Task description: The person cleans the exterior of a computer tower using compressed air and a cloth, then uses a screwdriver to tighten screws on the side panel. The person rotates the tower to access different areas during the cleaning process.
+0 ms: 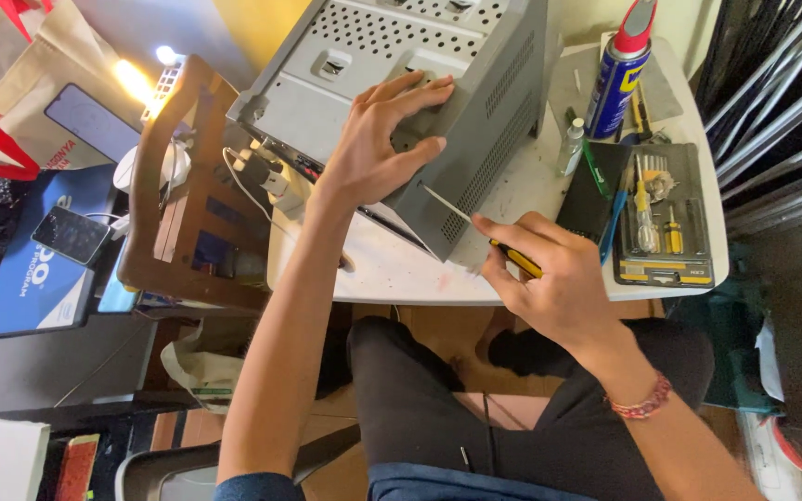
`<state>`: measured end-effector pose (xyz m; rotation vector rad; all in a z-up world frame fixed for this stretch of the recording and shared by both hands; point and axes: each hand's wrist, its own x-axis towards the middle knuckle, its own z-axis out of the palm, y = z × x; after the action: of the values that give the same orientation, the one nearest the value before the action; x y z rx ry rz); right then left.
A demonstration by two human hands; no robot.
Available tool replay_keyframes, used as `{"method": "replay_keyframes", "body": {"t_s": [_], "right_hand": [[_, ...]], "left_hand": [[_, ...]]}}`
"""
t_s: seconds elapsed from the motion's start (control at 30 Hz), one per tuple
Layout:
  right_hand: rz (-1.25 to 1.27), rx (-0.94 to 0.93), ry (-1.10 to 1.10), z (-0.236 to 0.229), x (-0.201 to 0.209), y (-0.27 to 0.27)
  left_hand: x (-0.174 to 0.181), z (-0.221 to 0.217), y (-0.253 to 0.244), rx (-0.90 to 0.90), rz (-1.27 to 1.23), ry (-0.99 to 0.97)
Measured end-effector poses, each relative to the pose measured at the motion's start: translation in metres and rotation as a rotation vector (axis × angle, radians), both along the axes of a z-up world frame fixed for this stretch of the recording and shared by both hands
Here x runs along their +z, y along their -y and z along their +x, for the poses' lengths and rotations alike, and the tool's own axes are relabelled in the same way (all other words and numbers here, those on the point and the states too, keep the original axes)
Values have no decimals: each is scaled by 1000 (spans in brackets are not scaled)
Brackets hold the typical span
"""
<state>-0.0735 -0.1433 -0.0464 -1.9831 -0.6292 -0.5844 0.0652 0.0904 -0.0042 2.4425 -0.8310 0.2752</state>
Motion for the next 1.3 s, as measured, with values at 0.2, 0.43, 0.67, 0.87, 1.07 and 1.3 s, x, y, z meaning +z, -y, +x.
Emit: {"method": "replay_keyframes", "body": {"t_s": [0.2,0.43,0.67,0.87,1.07,1.3], "right_hand": [[-38,46,-20,2,13,8],[-87,7,85,-1,5,4],[-7,47,-3,4,11,9],[264,233,-566,27,9,24],[728,396,-1244,42,9,29],[865,416,-1345,37,5,26]], "left_hand": [[-7,6,-3,-19,-14,28],[3,-1,5,-40,-50,-1],[6,-2,5,-43,-83,-1],[2,0,5,-54,-92,16],[8,1,7,-49,-91,12],[6,1,6,-50,-97,4]]}}
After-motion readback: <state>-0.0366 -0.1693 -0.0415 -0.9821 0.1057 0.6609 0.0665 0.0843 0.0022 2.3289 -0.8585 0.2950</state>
